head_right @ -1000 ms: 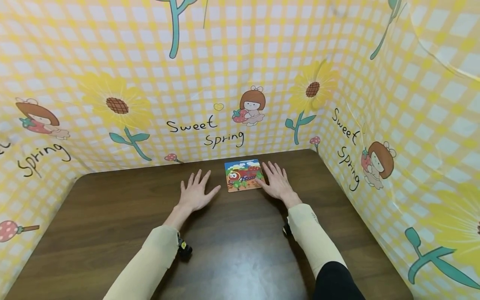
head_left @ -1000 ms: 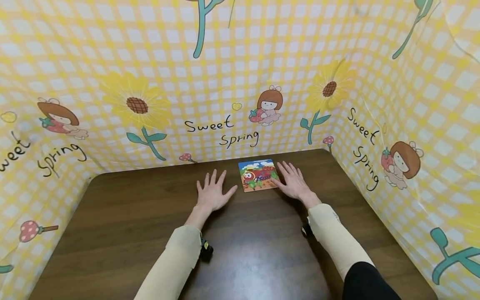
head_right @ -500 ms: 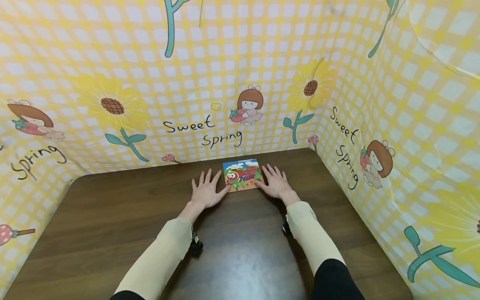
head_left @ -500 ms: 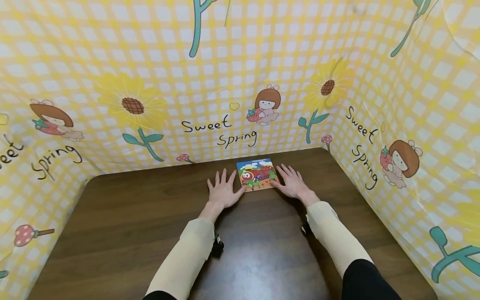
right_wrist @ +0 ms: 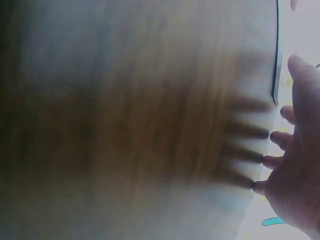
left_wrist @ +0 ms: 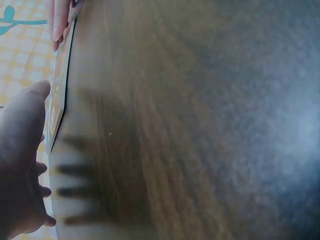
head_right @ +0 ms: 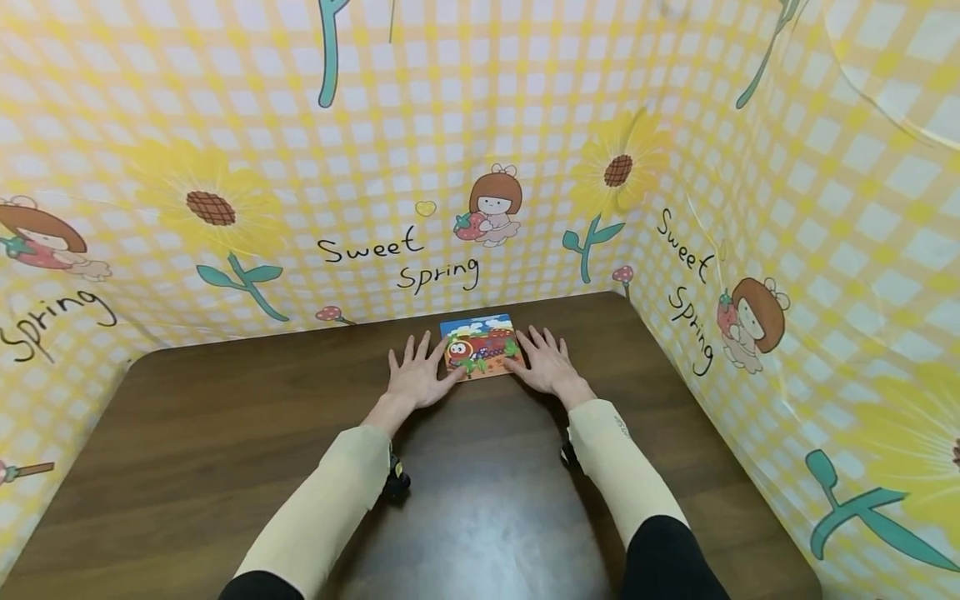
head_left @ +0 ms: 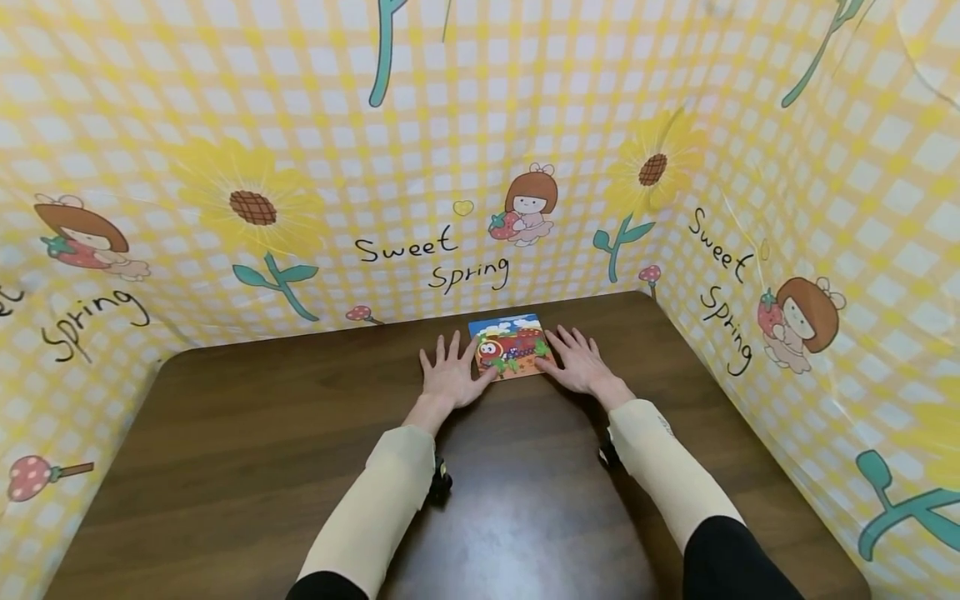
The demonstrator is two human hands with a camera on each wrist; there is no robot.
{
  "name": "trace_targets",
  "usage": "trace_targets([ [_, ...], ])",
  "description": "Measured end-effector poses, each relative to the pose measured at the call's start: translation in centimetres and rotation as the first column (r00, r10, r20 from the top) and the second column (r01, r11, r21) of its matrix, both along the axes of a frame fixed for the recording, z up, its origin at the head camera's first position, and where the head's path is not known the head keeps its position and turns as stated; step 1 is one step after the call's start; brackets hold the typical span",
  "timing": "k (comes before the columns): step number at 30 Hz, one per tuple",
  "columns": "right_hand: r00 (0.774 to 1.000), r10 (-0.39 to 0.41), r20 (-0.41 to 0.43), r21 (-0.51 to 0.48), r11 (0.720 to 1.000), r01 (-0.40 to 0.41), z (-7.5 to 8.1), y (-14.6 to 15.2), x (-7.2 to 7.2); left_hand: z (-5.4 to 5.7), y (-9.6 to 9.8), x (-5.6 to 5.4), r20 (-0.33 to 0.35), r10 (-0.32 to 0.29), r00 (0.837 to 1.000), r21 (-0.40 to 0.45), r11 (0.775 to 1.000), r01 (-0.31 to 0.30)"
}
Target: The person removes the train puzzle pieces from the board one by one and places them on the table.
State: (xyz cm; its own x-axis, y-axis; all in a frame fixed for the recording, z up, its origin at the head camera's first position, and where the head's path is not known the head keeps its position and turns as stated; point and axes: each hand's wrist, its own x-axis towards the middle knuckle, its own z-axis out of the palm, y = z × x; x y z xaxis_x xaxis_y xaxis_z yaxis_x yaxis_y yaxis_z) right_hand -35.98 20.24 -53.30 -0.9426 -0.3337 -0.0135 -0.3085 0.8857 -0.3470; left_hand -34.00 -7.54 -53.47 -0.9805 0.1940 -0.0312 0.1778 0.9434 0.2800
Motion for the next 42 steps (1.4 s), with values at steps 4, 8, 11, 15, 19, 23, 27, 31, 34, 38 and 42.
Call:
trace_targets([
  [4,1.0,-0.002,0.009,0.02,1.0,0.002,-0.3,0.0,0.1,-0.3,0.1,0.2,0.025,-0.003,1.0,-0.008,1.0,0.004],
  [8,1.0,0.008,0.01,0.025,1.0,-0.008,-0.3,0.0,0.2,-0.3,0.2,0.5,0.027,-0.002,1.0,-0.017,1.0,0.002],
  [11,1.0,0.019,0.007,0.017,1.0,-0.019,-0.2,0.0,0.2,-0.1,0.2,0.6,0.01,-0.001,1.0,-0.017,1.0,0.001],
  [15,0.999,0.031,0.004,0.024,0.999,-0.032,0.3,-0.3,0.4,0.4,-0.1,0.8,0.0,-0.005,1.0,-0.008,1.0,0.005],
  [19,0.998,0.057,0.01,0.058,0.997,-0.057,0.7,-1.0,1.0,0.3,-0.6,1.5,0.013,-0.014,1.0,-0.009,1.0,0.014],
  [23,0.996,0.093,0.008,0.088,0.992,-0.094,0.8,-2.0,1.7,0.2,-1.7,2.5,0.014,-0.015,1.0,0.0,1.0,0.015],
  [27,0.991,0.131,0.013,0.113,0.985,-0.132,0.9,-3.1,2.3,0.3,-2.9,3.4,0.009,-0.019,1.0,-0.007,1.0,0.019],
  [31,0.985,0.172,0.028,0.142,0.974,-0.174,1.2,-4.2,2.9,0.5,-4.2,4.4,0.011,-0.024,1.0,-0.021,0.999,0.024],
  [34,0.978,0.204,0.039,0.164,0.964,-0.207,1.4,-4.8,3.4,0.7,-5.2,5.3,0.01,-0.025,1.0,-0.036,0.999,0.025],
  [38,0.969,0.245,0.045,0.162,0.955,-0.249,1.5,-5.6,4.1,0.6,-6.3,6.5,0.0,-0.029,1.0,-0.07,0.997,0.029],
  [42,0.959,0.278,0.047,0.152,0.947,-0.282,1.5,-6.4,5.0,0.7,-7.3,7.8,-0.016,-0.04,0.999,-0.077,0.996,0.039],
])
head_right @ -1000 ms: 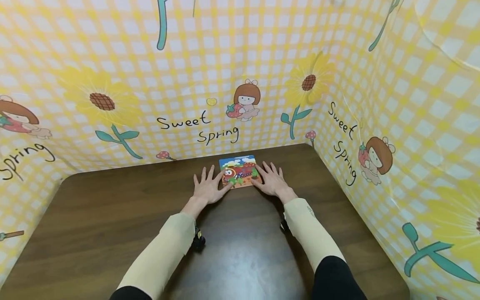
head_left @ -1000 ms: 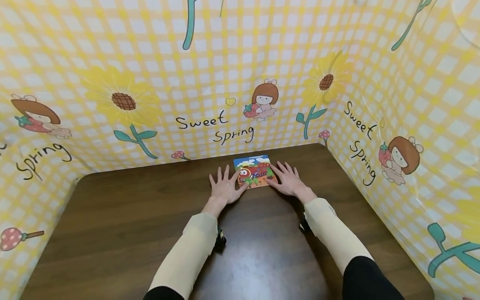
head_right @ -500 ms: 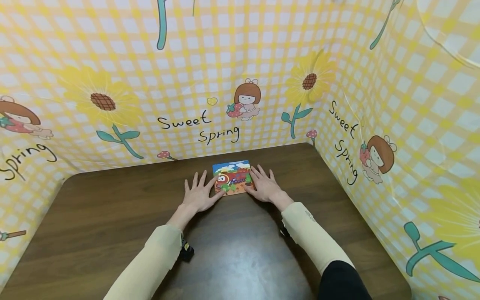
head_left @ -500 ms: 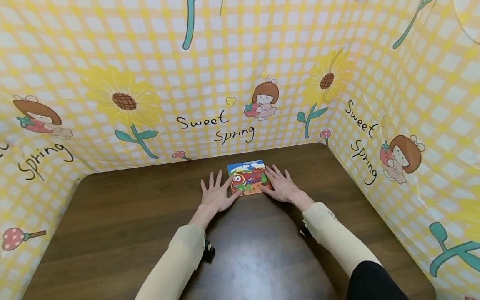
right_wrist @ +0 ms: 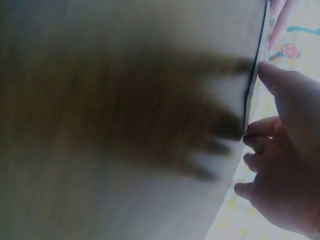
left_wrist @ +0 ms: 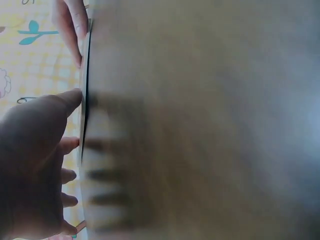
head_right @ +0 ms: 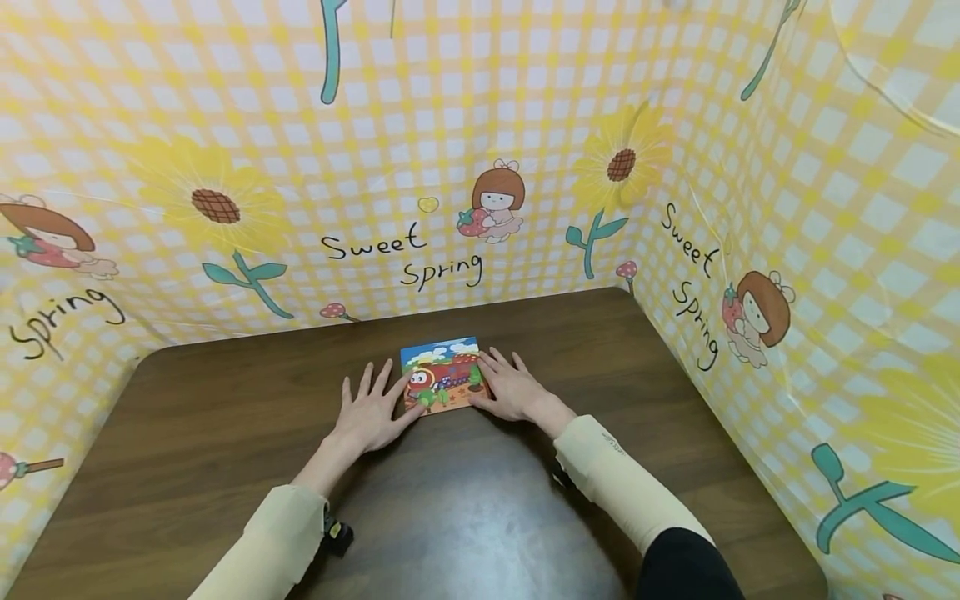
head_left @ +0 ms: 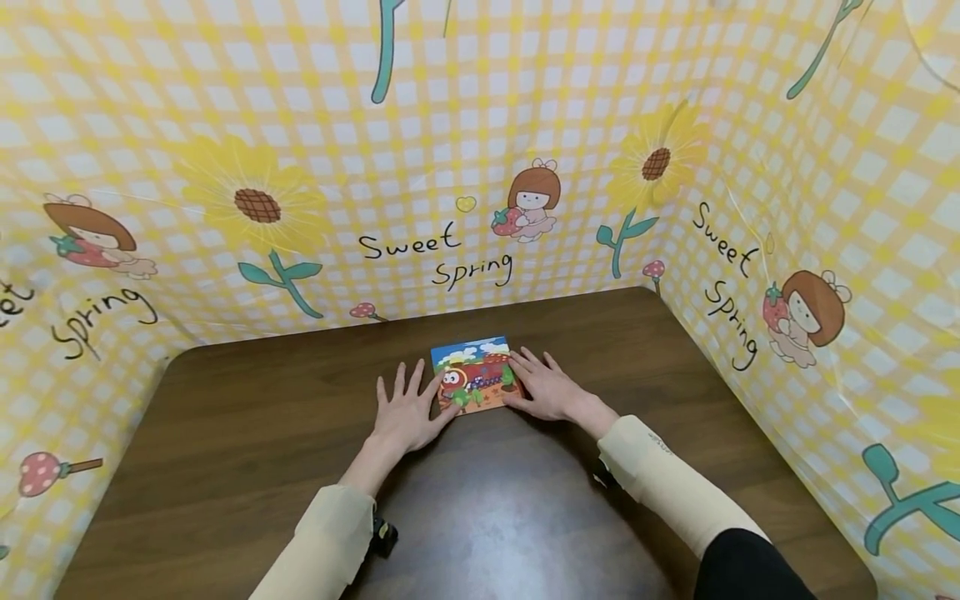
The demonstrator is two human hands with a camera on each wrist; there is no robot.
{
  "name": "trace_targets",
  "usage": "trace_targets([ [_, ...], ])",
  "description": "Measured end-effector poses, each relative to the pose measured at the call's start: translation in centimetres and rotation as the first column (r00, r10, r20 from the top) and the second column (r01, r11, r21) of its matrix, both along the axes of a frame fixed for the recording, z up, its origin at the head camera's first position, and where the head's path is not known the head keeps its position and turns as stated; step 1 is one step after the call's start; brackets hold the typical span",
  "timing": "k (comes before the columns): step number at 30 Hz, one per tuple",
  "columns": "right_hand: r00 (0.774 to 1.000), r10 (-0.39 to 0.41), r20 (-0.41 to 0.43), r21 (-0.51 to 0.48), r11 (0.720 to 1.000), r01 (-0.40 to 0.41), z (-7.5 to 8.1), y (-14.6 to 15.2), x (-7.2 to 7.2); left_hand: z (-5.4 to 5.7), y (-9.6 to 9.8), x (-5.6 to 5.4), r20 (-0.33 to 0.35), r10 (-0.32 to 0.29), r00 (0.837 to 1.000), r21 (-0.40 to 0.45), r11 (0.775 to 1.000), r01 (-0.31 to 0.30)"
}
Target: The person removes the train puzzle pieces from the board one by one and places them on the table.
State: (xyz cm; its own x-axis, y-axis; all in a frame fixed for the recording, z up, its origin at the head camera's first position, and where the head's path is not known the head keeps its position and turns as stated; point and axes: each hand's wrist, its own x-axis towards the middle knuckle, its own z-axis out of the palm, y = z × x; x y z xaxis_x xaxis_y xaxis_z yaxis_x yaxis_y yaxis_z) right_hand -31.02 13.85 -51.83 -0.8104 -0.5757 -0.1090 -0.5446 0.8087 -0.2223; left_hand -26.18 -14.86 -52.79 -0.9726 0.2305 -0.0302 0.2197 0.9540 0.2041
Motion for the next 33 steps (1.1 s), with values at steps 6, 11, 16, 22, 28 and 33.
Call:
trace_targets([
  [6,0.999,0.043,0.003,-0.01,0.999,-0.043,0.1,-0.9,1.0,0.4,-1.2,1.6,-0.017,-0.05,0.999,-0.005,0.999,0.05],
  [11,0.997,0.072,-0.012,-0.006,0.997,-0.072,0.0,-1.6,1.7,0.7,-2.1,2.6,-0.01,-0.065,0.998,-0.038,0.997,0.064],
  [16,0.995,0.101,-0.006,-0.013,0.995,-0.101,-0.2,-2.4,2.4,0.8,-3.2,3.5,-0.016,-0.063,0.998,-0.036,0.997,0.062],
  [22,0.993,0.118,0.011,-0.026,0.993,-0.118,-0.3,-3.2,3.3,0.7,-4.4,4.5,-0.031,-0.065,0.997,-0.005,0.998,0.065],
  [28,0.993,0.116,0.023,-0.03,0.993,-0.116,-0.1,-4.1,4.0,0.7,-5.0,5.3,-0.023,-0.048,0.999,0.052,0.997,0.049],
  [33,0.993,0.117,0.012,-0.015,0.993,-0.117,0.0,-4.5,4.0,0.7,-5.2,5.4,-0.012,-0.024,1.0,0.113,0.993,0.025],
])
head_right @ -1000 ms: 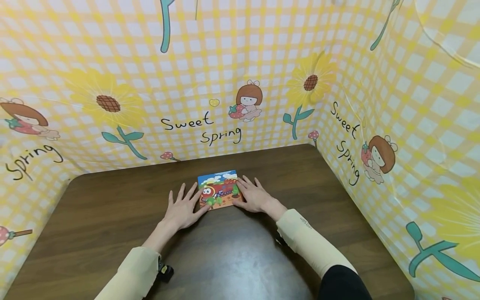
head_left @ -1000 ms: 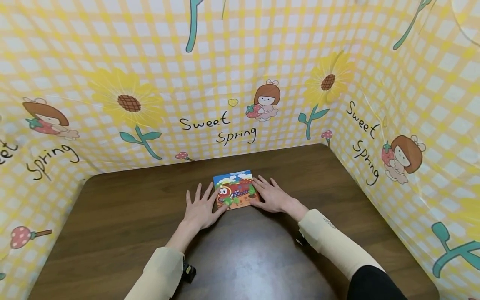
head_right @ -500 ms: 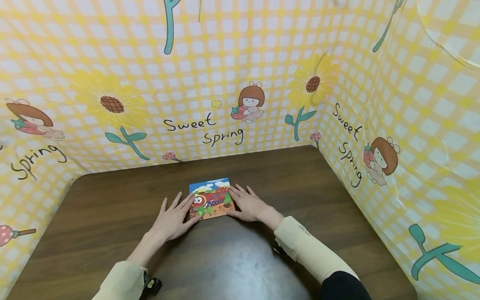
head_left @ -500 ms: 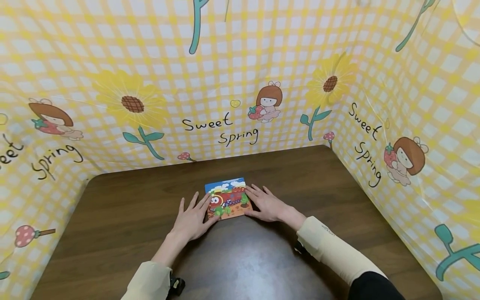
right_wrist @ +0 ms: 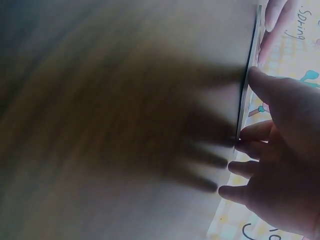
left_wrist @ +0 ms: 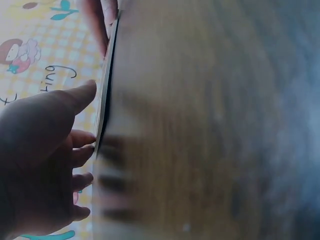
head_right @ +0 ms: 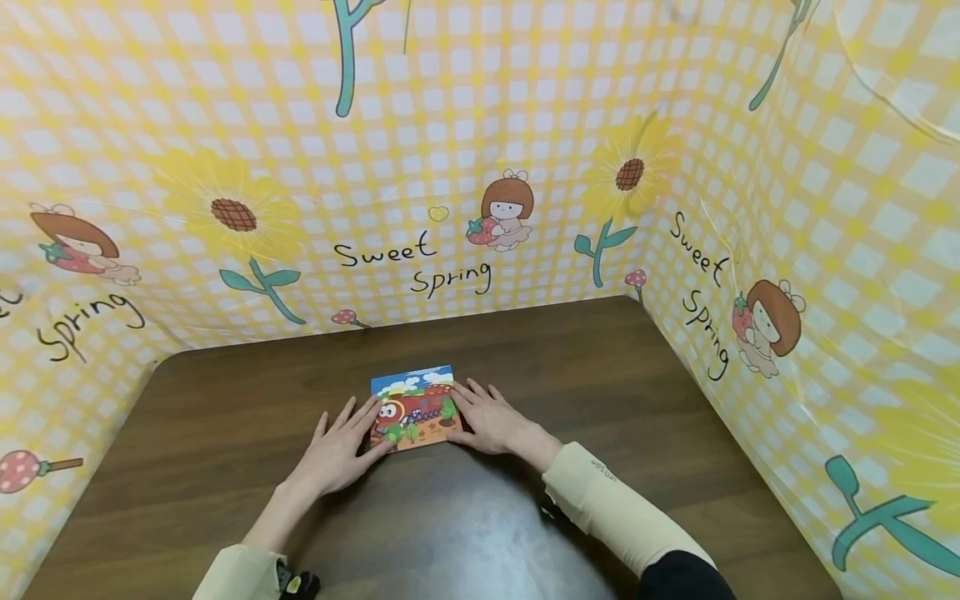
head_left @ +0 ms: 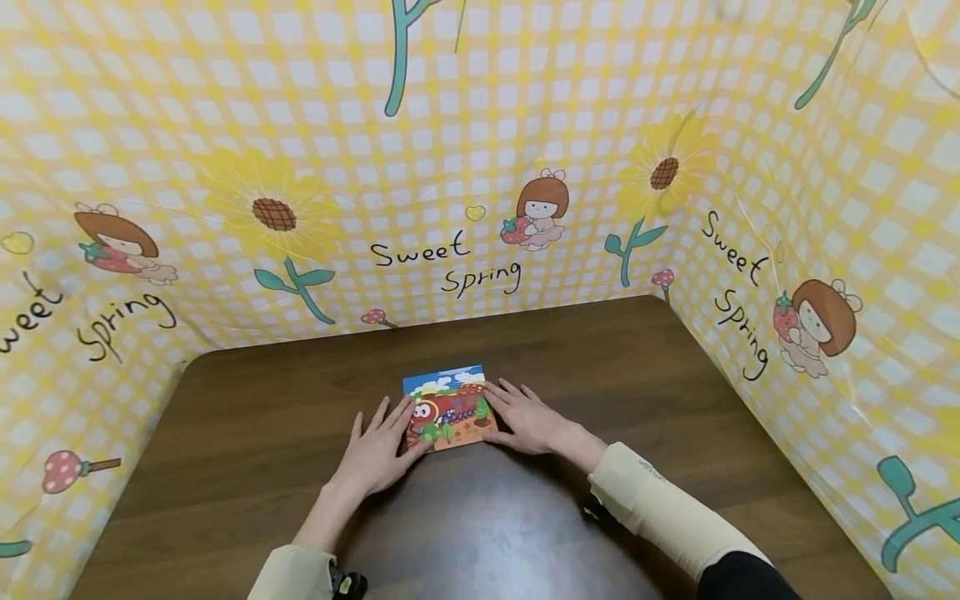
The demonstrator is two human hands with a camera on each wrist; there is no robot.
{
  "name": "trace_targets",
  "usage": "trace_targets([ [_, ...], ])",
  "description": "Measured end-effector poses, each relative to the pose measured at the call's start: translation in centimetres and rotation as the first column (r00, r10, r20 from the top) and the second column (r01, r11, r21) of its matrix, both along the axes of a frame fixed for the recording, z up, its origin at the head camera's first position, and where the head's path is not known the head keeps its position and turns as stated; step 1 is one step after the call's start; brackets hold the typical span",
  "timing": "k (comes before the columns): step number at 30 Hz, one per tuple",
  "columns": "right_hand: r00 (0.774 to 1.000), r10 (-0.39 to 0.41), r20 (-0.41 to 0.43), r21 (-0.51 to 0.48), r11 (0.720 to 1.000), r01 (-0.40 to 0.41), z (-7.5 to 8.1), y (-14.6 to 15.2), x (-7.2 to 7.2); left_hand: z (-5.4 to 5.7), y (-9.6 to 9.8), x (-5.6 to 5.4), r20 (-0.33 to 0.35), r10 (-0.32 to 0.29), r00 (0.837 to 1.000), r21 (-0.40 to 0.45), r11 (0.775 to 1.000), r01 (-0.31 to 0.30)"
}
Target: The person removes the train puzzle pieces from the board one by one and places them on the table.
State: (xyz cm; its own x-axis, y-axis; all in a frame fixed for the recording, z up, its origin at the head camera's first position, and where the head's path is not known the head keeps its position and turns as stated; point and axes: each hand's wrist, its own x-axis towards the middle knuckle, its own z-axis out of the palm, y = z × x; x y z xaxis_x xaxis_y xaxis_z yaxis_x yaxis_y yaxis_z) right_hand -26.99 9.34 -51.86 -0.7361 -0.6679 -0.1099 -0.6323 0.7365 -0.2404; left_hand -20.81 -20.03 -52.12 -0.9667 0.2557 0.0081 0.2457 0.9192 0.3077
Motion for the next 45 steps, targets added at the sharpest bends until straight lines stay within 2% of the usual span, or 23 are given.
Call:
trace_targets([
  [4,1.0,-0.007,-0.005,0.001,1.0,0.007,0.0,-0.2,0.0,-0.3,0.3,-0.6,-0.012,0.005,1.0,0.065,0.998,-0.005],
  [10,0.999,-0.024,0.041,-0.038,0.999,0.025,0.4,-0.4,0.0,-1.6,0.5,-1.8,-0.035,0.02,0.999,0.16,0.987,-0.015],
  [15,0.998,-0.037,0.06,-0.109,0.993,0.043,0.9,-0.4,-0.8,-2.6,0.5,-1.9,-0.045,0.026,0.999,0.191,0.982,-0.016],
  [17,0.998,-0.037,0.052,-0.146,0.988,0.045,1.0,-0.3,-1.4,-2.6,0.7,-1.9,-0.042,0.028,0.999,0.183,0.983,-0.02],
  [21,0.998,-0.041,0.049,-0.236,0.971,0.051,1.2,-0.4,-2.8,-2.7,0.9,-2.1,-0.042,0.032,0.999,0.189,0.982,-0.024],
  [28,0.998,-0.057,0.038,-0.383,0.921,0.067,0.8,-1.7,-4.7,-3.1,0.9,-1.9,-0.049,0.053,0.997,0.227,0.973,-0.041],
  [33,0.997,-0.072,0.04,-0.39,0.917,0.082,0.3,-2.4,-5.2,-3.2,0.9,-1.7,-0.06,0.058,0.996,0.223,0.974,-0.043],
  [39,0.997,-0.078,0.005,-0.362,0.929,0.074,0.1,-2.9,-5.3,-3.4,1.1,-1.8,-0.087,0.061,0.994,0.218,0.975,-0.041],
  [45,0.997,-0.07,-0.021,-0.347,0.936,0.059,0.0,-3.3,-5.4,-3.4,0.9,-1.8,-0.066,0.075,0.995,0.199,0.978,-0.061],
])
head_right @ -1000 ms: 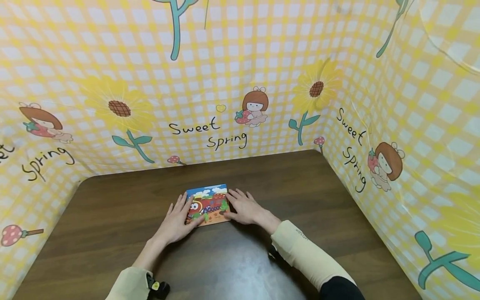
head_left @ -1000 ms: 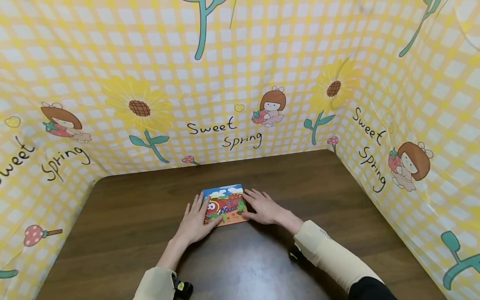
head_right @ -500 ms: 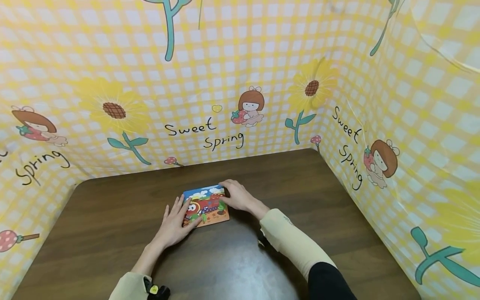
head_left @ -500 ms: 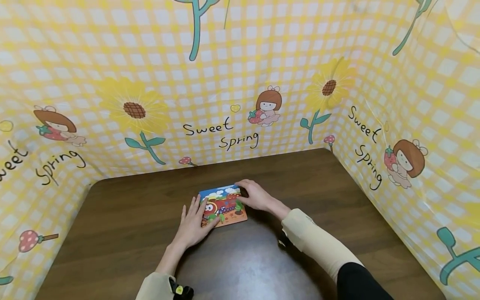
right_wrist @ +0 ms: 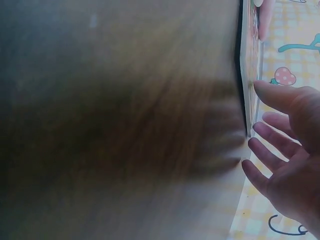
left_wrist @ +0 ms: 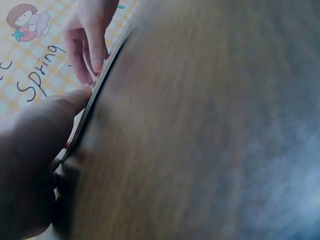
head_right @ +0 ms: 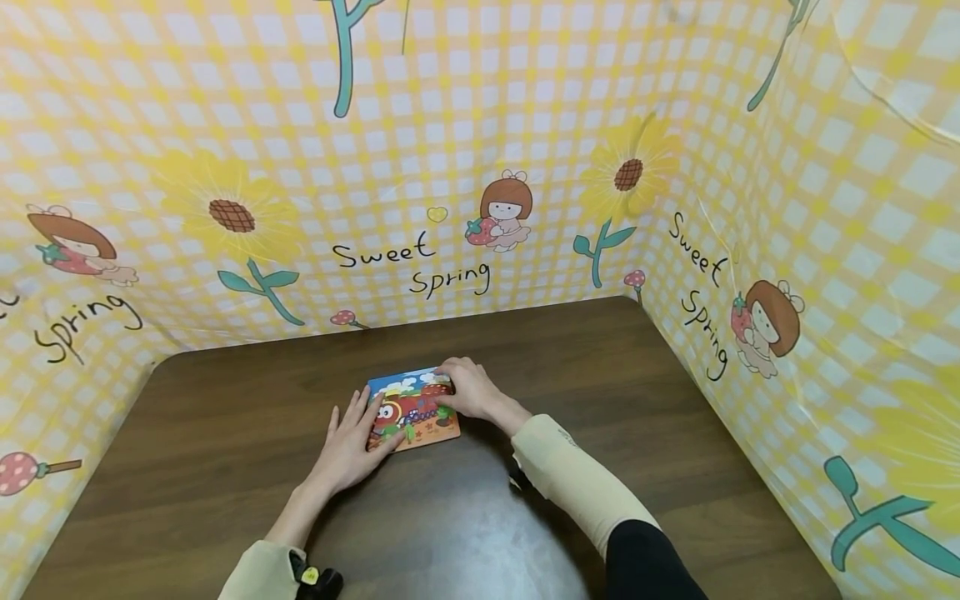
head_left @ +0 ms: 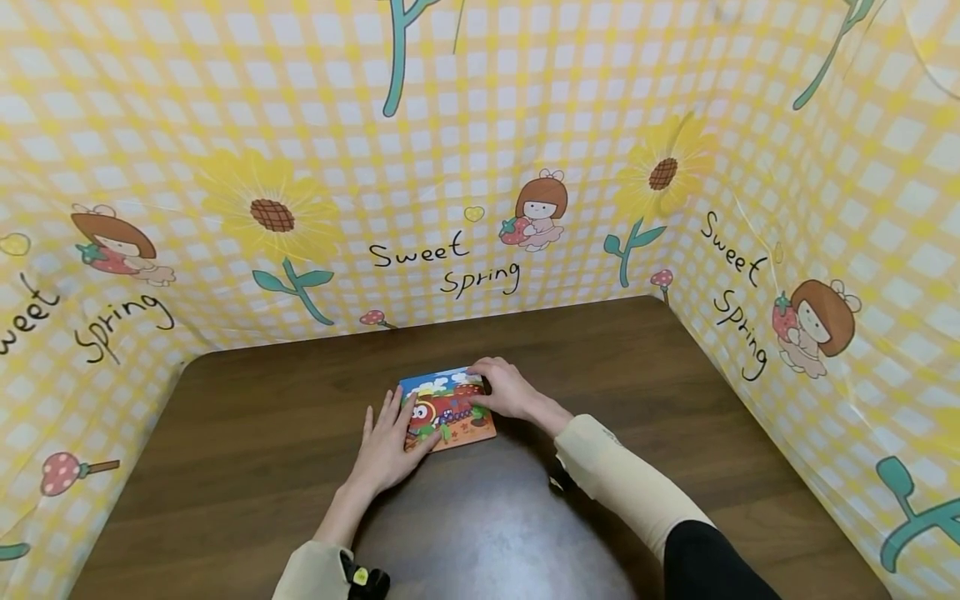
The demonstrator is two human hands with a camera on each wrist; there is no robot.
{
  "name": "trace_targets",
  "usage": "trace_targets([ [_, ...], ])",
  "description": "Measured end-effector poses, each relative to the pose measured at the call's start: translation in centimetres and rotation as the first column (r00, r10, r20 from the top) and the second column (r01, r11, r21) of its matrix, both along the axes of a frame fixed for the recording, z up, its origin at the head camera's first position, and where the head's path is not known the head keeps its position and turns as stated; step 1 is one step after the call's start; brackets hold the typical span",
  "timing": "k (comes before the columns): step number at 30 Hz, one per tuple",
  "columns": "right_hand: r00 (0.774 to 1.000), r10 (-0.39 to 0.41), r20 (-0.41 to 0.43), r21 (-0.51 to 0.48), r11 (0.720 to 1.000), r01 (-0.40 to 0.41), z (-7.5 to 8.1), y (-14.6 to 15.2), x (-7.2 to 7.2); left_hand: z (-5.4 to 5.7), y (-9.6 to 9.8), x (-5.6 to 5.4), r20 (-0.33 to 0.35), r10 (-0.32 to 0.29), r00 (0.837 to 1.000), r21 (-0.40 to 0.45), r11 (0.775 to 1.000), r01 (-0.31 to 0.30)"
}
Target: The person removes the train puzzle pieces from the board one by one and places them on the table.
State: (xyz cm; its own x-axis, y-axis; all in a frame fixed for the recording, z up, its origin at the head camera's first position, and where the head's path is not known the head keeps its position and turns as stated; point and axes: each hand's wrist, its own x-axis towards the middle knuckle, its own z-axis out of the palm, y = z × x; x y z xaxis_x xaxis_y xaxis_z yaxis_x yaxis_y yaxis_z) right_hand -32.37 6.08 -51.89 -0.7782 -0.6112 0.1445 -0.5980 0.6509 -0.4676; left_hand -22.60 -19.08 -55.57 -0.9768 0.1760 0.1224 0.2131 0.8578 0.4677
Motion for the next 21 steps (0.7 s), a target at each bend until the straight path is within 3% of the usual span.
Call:
trace_targets([
  [13,0.998,-0.06,0.017,0.0,0.998,0.06,-0.1,-1.2,-0.9,0.2,0.0,-0.1,-0.01,0.004,1.0,-0.017,1.0,-0.004],
  [21,0.993,-0.105,0.051,0.015,0.994,0.104,-0.6,-1.7,-1.1,-0.2,0.3,0.0,-0.058,0.003,0.998,-0.034,0.999,-0.005],
])
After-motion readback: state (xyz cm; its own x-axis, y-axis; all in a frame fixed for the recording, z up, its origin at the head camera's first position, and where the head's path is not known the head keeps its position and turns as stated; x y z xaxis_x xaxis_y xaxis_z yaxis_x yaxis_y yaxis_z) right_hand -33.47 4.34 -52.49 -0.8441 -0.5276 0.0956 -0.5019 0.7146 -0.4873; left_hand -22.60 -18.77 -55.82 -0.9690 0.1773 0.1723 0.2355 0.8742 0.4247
